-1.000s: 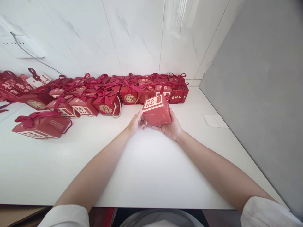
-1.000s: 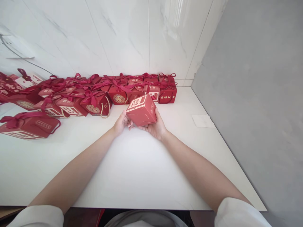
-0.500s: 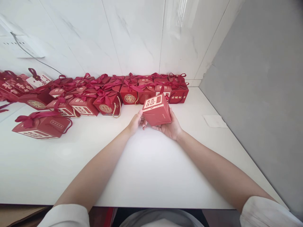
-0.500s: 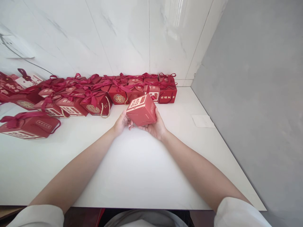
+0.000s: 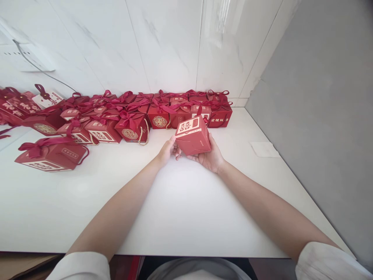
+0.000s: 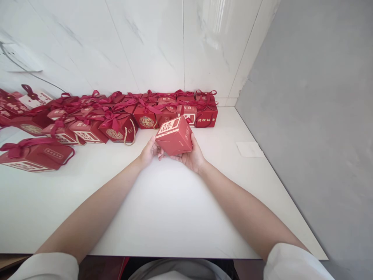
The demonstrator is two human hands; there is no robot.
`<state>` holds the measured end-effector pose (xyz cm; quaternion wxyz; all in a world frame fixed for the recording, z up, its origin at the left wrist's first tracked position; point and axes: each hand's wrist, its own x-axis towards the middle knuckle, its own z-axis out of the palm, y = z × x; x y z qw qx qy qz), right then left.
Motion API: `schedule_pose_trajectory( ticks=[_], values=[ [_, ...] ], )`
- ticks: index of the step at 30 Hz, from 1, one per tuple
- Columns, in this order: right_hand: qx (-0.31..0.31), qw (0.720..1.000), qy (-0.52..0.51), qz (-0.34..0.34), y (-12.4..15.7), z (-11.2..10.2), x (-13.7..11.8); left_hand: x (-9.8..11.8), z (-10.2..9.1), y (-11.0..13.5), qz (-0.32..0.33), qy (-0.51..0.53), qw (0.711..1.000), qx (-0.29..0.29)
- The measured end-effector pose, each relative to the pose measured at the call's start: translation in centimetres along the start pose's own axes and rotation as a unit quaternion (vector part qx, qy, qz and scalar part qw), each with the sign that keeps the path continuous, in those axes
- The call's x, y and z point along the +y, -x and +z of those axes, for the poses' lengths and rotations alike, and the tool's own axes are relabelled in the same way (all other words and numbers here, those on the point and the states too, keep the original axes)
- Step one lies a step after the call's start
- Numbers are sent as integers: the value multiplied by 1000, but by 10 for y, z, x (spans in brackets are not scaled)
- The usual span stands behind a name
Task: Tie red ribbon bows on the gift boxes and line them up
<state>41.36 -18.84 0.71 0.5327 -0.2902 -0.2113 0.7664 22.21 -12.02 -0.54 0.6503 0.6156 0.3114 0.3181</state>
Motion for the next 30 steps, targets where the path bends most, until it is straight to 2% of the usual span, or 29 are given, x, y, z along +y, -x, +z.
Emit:
schedule_pose_trajectory(
  ticks=[16, 30],
  values=[
    [1, 1000, -1, 1, 0, 0, 0, 1, 1, 0, -12, -11, 1000, 11],
    [3, 1000, 1, -3, 0, 1, 1, 2, 2, 1, 2, -9, 1000, 3]
  ],
)
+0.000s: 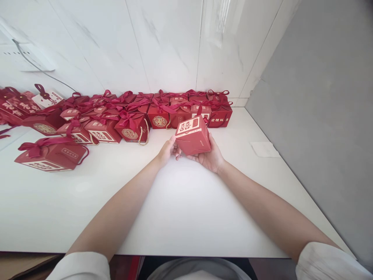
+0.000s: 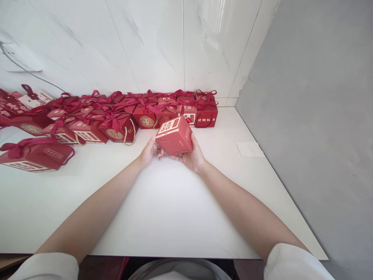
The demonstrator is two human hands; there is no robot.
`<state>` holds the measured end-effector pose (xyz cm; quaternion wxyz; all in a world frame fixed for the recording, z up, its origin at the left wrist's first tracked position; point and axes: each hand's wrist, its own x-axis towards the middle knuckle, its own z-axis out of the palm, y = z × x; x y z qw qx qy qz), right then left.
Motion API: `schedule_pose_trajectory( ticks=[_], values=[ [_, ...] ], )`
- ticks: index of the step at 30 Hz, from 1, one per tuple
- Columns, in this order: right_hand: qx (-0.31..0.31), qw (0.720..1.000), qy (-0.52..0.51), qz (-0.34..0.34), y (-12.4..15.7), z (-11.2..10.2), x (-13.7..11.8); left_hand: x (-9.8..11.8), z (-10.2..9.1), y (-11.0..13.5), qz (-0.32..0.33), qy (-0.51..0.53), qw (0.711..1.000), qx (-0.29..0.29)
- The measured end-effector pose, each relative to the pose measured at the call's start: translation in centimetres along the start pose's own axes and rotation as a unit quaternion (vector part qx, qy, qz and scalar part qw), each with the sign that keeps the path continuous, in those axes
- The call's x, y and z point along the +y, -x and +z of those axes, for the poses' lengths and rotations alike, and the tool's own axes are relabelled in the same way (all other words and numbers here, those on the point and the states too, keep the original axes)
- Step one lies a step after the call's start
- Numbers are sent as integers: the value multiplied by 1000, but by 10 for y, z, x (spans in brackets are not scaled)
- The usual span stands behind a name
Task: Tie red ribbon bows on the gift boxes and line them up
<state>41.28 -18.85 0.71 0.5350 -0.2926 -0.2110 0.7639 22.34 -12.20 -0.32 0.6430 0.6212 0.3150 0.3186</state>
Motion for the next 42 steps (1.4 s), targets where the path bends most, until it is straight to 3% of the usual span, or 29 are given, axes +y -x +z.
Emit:
schedule_pose_trajectory(
  ticks=[42],
  values=[
    [7, 1000, -4, 4, 0, 1, 0, -1, -1, 0, 6, 5, 1000, -1]
  ],
)
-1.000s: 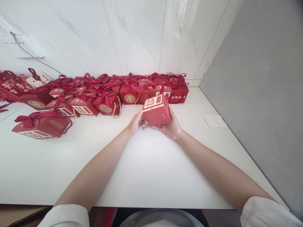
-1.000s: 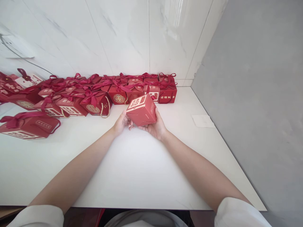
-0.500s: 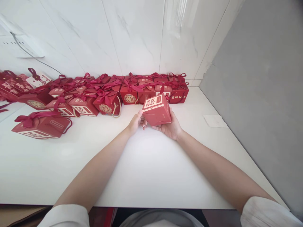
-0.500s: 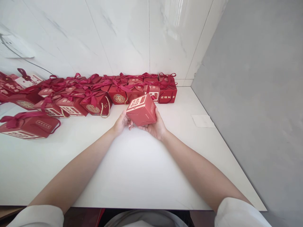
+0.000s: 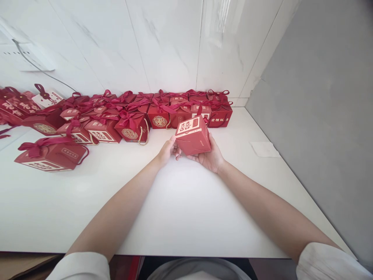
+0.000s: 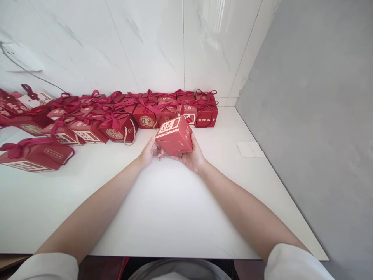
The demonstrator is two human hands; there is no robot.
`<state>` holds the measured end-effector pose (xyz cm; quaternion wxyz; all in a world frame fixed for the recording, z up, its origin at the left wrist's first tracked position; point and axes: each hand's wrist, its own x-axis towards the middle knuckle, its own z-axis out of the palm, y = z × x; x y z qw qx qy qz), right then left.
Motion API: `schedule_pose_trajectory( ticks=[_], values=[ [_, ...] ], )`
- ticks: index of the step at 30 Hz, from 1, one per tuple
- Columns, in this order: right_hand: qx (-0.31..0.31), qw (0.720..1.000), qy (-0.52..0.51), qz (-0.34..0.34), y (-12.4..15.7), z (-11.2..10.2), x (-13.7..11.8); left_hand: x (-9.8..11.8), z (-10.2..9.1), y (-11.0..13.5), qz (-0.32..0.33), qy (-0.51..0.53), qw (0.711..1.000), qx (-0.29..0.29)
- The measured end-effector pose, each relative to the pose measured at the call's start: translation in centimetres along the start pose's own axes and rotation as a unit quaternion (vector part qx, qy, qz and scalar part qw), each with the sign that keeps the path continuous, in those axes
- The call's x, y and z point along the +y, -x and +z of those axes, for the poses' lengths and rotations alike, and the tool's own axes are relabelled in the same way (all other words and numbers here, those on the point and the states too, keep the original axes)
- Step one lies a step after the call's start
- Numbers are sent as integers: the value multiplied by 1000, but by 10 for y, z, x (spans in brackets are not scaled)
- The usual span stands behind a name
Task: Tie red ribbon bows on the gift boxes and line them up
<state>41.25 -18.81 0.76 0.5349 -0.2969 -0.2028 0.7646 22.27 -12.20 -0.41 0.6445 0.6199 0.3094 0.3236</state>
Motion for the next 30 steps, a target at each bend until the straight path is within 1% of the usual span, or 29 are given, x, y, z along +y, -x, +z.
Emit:
schedule_pose_trajectory(
  ticks=[7, 19, 30],
  values=[
    [-1, 1000, 6, 0, -1, -1, 1, 2, 0, 1, -2, -5, 1000, 1],
    [-10, 1000, 15, -5, -1, -3, 2, -2, -2, 0, -5, 2, 1000, 1],
    [-11, 1000, 14, -3, -2, -3, 1, 0, 0, 0, -4, 3, 1000, 3]
  ],
)
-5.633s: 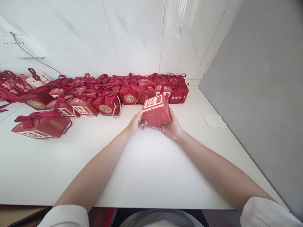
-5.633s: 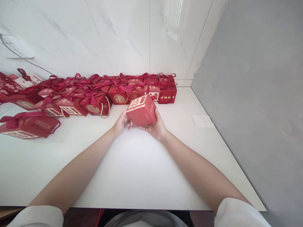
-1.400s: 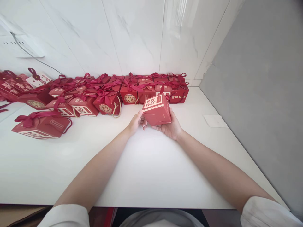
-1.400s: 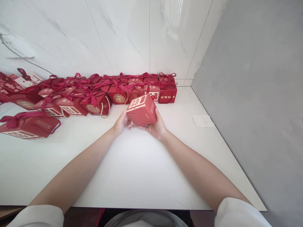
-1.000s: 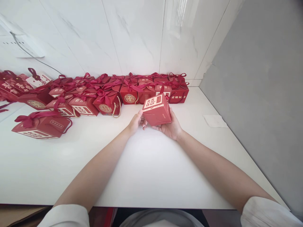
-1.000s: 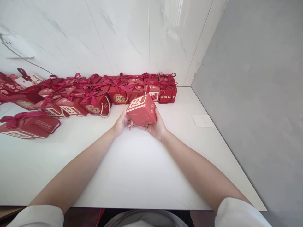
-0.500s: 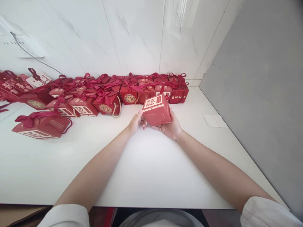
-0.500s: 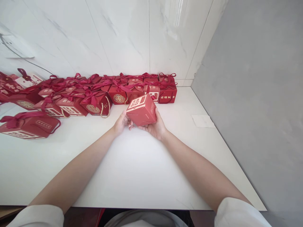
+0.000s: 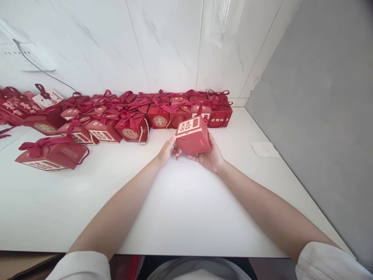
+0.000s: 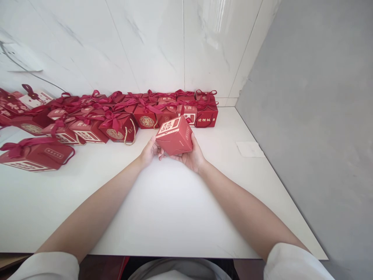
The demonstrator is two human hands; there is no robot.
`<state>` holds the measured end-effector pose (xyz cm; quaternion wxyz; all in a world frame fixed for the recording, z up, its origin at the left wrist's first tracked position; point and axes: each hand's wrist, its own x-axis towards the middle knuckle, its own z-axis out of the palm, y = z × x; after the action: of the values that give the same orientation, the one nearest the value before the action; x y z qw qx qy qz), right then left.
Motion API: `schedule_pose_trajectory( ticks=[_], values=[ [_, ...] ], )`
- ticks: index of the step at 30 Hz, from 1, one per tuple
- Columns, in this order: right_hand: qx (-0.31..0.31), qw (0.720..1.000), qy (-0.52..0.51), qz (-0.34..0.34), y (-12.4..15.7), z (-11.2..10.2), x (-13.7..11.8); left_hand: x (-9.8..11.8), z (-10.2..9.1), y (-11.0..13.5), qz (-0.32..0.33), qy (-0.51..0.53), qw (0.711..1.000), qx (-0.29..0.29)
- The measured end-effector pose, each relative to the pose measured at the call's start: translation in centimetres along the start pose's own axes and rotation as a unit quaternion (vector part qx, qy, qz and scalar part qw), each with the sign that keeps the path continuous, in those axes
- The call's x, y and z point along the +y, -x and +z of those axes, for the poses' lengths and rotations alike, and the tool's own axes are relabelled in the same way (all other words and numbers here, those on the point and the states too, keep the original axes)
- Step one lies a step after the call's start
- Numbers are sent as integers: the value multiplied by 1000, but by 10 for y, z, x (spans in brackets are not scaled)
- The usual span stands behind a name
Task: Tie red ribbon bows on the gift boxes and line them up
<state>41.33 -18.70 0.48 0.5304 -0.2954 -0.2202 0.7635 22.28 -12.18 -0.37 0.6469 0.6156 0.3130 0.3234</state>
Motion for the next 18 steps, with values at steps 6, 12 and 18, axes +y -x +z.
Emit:
schedule_pose_trajectory(
  ticks=[6, 12, 18],
  values=[
    [-3, 1000, -4, 0, 1, 0, 1, -1, -1, -1, -6, -5, 1000, 0],
    [6, 1000, -3, 4, 1, 1, -1, 2, 1, 0, -3, -11, 1000, -1],
    [28, 988, 52, -143, 4, 3, 7, 3, 3, 0, -20, 4, 999, 35]
  ],
)
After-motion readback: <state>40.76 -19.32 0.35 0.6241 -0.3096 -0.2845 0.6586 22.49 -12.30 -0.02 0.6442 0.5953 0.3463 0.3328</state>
